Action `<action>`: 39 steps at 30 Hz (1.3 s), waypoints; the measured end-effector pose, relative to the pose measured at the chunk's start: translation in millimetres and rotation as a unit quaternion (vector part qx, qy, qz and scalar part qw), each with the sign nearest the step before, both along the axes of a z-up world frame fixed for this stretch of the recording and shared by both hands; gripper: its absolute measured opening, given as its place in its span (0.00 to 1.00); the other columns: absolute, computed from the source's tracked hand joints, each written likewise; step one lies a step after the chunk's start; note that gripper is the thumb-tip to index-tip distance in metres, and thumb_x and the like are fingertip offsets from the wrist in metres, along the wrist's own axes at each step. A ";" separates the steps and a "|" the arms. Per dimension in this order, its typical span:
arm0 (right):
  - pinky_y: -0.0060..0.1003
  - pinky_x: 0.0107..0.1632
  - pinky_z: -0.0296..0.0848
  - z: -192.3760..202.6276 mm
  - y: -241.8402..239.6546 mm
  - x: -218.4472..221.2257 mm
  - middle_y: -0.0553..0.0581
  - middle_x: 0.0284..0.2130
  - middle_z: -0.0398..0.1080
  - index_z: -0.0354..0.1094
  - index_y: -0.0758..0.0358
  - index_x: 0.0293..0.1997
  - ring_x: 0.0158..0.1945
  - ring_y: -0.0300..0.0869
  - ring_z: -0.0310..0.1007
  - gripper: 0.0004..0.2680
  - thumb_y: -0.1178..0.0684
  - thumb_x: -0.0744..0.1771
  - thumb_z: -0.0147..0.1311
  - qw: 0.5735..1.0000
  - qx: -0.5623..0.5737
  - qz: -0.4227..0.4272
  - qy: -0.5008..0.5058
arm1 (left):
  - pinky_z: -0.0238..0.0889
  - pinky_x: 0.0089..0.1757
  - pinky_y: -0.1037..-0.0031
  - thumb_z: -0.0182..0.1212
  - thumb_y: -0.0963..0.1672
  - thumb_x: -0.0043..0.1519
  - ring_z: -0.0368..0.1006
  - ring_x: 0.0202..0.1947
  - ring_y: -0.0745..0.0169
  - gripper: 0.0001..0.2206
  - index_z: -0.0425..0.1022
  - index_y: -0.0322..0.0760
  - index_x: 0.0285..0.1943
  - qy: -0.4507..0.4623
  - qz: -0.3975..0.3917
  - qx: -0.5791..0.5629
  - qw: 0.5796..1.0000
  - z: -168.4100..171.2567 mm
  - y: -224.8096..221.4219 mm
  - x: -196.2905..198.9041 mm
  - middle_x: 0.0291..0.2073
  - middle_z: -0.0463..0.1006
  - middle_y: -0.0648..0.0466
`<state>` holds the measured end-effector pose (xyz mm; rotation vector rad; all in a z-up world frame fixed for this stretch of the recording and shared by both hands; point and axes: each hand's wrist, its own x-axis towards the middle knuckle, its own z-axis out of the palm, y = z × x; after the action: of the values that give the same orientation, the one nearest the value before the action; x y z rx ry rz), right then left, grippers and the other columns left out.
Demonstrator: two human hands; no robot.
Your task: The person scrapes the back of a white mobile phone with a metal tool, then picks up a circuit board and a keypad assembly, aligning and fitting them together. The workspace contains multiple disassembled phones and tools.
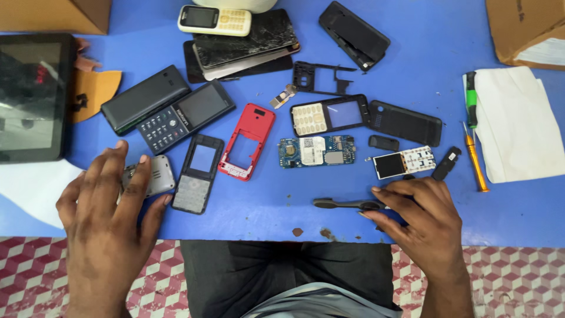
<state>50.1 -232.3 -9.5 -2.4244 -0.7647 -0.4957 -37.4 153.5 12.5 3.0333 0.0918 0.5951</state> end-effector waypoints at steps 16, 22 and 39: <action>0.40 0.50 0.67 -3.7 -1.1 -10.8 0.51 0.35 0.73 0.78 0.63 0.42 0.42 0.43 0.72 0.17 0.48 0.54 0.72 0.998 -0.047 -0.034 -0.013 | 0.48 0.62 0.48 0.70 0.47 0.58 0.62 0.67 0.50 0.25 0.72 0.35 0.62 -0.049 -0.178 -0.113 0.976 0.9 -99.6 53.4 0.61 0.72 0.48; 0.39 0.49 0.66 -0.4 1.3 -8.0 0.50 0.35 0.74 0.78 0.62 0.40 0.42 0.42 0.72 0.18 0.46 0.53 0.71 0.998 -0.053 -0.025 -0.018 | 0.48 0.61 0.49 0.69 0.48 0.58 0.63 0.66 0.53 0.28 0.69 0.34 0.65 -0.042 -0.158 -0.101 0.981 -10.7 -109.8 64.7 0.61 0.72 0.48; 0.34 0.43 0.70 -1.3 6.3 -11.0 0.51 0.35 0.74 0.78 0.63 0.38 0.40 0.39 0.73 0.12 0.55 0.56 0.72 0.999 0.019 -0.023 0.012 | 0.47 0.58 0.48 0.75 0.48 0.51 0.68 0.58 0.59 0.30 0.71 0.37 0.62 -0.051 -0.181 -0.185 0.965 -18.7 -97.0 49.1 0.50 0.75 0.54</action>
<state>39.1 -226.1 -10.8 -2.4126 -0.6854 -0.4924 11.6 56.5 -6.2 2.5616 -0.3132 0.6170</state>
